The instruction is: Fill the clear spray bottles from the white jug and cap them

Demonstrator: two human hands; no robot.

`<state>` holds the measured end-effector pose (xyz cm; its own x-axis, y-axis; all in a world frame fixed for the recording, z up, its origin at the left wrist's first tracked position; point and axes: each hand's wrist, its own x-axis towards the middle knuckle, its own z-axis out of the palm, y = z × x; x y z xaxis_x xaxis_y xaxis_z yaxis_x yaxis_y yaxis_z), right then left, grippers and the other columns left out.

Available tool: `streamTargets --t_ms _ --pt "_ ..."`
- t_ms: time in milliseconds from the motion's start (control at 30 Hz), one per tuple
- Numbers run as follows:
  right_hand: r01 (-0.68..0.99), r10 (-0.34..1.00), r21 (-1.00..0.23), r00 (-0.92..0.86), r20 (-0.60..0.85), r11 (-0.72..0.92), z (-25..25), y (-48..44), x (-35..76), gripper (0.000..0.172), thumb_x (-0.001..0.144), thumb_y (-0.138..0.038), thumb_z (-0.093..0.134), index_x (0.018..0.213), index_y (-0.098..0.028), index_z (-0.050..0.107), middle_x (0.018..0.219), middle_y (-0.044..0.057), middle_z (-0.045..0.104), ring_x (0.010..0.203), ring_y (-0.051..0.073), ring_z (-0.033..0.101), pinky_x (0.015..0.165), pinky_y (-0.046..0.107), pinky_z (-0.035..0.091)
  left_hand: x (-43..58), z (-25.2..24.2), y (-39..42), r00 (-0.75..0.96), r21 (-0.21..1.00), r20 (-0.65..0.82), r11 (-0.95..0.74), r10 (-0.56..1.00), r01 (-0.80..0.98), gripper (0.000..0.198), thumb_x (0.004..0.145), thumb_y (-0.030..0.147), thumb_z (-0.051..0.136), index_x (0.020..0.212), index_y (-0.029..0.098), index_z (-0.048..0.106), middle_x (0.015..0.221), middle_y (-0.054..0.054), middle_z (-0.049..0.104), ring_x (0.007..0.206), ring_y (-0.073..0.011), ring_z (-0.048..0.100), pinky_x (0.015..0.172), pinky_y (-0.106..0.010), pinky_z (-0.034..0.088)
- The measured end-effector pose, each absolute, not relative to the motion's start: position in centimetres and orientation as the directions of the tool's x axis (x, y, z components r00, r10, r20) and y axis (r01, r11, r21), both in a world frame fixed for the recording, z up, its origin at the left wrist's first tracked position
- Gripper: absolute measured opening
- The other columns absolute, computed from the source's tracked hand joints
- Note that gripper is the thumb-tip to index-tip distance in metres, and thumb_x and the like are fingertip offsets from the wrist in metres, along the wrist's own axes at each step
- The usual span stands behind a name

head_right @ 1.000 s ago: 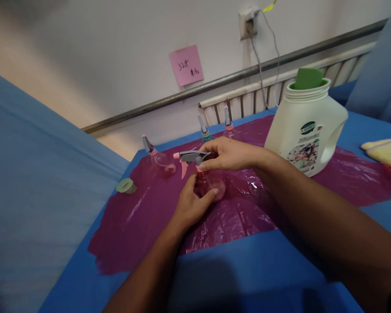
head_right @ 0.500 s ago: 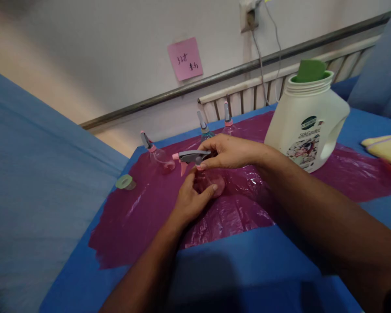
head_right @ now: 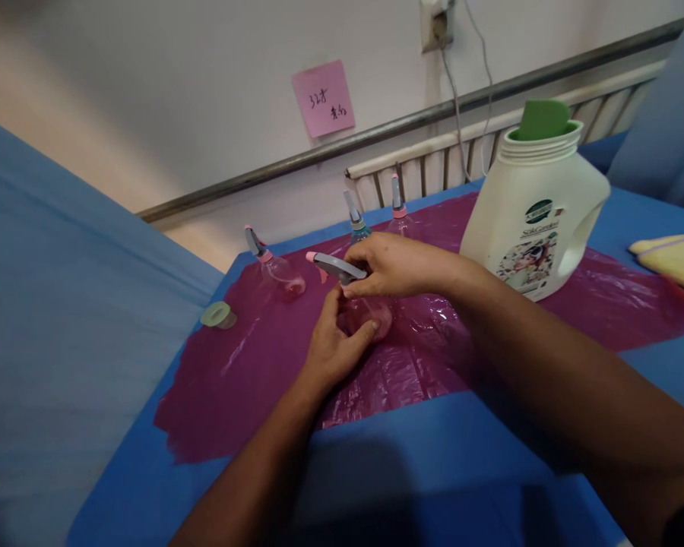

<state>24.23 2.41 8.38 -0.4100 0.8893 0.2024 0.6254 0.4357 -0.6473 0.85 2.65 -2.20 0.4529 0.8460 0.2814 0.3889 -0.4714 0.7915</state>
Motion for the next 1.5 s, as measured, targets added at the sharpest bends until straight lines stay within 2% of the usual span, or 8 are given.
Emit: streamTargets --t_ms 267,533,767,900,1000,1133,1300,1500 --pt "0.773 0.926 -0.510 -0.319 0.203 0.378 9.0 1.8 23.3 0.031 0.094 -0.050 0.087 0.100 -0.020 0.084 0.090 0.003 0.080 0.078 0.018 0.065 0.070 0.034 0.035 0.6 -3.1 2.8 0.475 0.750 0.393 -0.573 0.787 0.329 0.111 0.093 0.030 0.090 0.185 0.037 0.029 0.186 -0.013 0.051 0.168 -0.0409 0.056 0.138 -0.067 0.048" --pt "0.874 0.969 -0.428 -0.162 0.188 0.230 9.4 1.2 22.1 0.043 0.092 -0.063 0.088 0.100 -0.023 0.076 0.096 0.005 0.083 0.080 0.021 0.066 0.068 0.034 0.033 0.4 -3.2 2.8 0.482 0.724 0.429 -0.610 0.764 0.322 0.106 0.098 0.028 0.088 0.184 0.041 0.029 0.182 -0.011 0.057 0.164 -0.0382 0.062 0.135 -0.065 0.055" --pt "0.833 0.958 -0.473 -0.250 0.141 0.287 9.6 1.3 23.2 0.048 0.089 -0.067 0.089 0.103 -0.023 0.078 0.101 0.006 0.085 0.087 0.024 0.075 0.072 0.036 0.044 0.5 -3.2 2.6 0.461 0.725 0.416 -0.592 0.784 0.353 0.096 0.100 0.029 0.085 0.181 0.040 0.035 0.177 -0.011 0.061 0.158 -0.0391 0.067 0.129 -0.066 0.059" --pt "0.689 0.937 -0.646 -0.325 0.130 0.329 10.2 0.8 25.5 0.059 0.086 -0.061 0.090 0.130 -0.024 0.077 0.118 0.009 0.088 0.108 0.030 0.082 0.095 0.043 0.061 0.6 -3.3 2.6 0.463 0.722 0.430 -0.603 0.775 0.340 0.095 0.100 0.028 0.084 0.180 0.040 0.034 0.176 -0.011 0.061 0.158 -0.0382 0.066 0.130 -0.067 0.057" --pt "0.617 0.932 -0.710 -0.325 0.160 0.338 10.5 0.4 26.3 0.071 0.090 -0.046 0.085 0.154 -0.023 0.066 0.128 0.010 0.088 0.118 0.030 0.084 0.108 0.045 0.064 0.6 -3.2 2.5 0.467 0.717 0.445 -0.616 0.764 0.326 0.095 0.100 0.031 0.085 0.180 0.038 0.034 0.177 -0.012 0.060 0.160 -0.0381 0.064 0.133 -0.066 0.055" --pt "0.629 0.913 -0.677 -0.369 0.171 0.381 10.4 0.2 25.4 0.090 0.093 -0.030 0.079 0.177 -0.027 0.049 0.137 0.009 0.087 0.124 0.030 0.084 0.106 0.043 0.065 0.6 -2.8 2.3 0.471 0.716 0.445 -0.618 0.762 0.324 0.092 0.102 0.031 0.082 0.180 0.037 0.034 0.175 -0.012 0.062 0.158 -0.0364 0.067 0.133 -0.064 0.055" --pt "0.609 0.895 -0.674 -0.406 0.187 0.417 9.5 0.6 24.2 0.096 0.100 -0.025 0.071 0.187 -0.024 0.032 0.127 0.007 0.090 0.121 0.028 0.084 0.106 0.041 0.063 0.8 -2.8 2.3 0.455 0.726 0.420 -0.591 0.786 0.351 0.094 0.100 0.032 0.085 0.180 0.037 0.035 0.174 -0.013 0.064 0.156 -0.0387 0.069 0.130 -0.065 0.058" --pt "0.616 0.909 -0.683 -0.374 0.186 0.393 9.3 1.0 24.4 0.098 0.098 -0.024 0.077 0.186 -0.026 0.034 0.120 0.005 0.090 0.116 0.028 0.084 0.106 0.041 0.061 0.8 -2.9 2.3 0.469 0.721 0.427 -0.604 0.773 0.340 0.094 0.102 0.033 0.084 0.182 0.036 0.033 0.181 -0.013 0.057 0.163 -0.0389 0.062 0.136 -0.066 0.052"
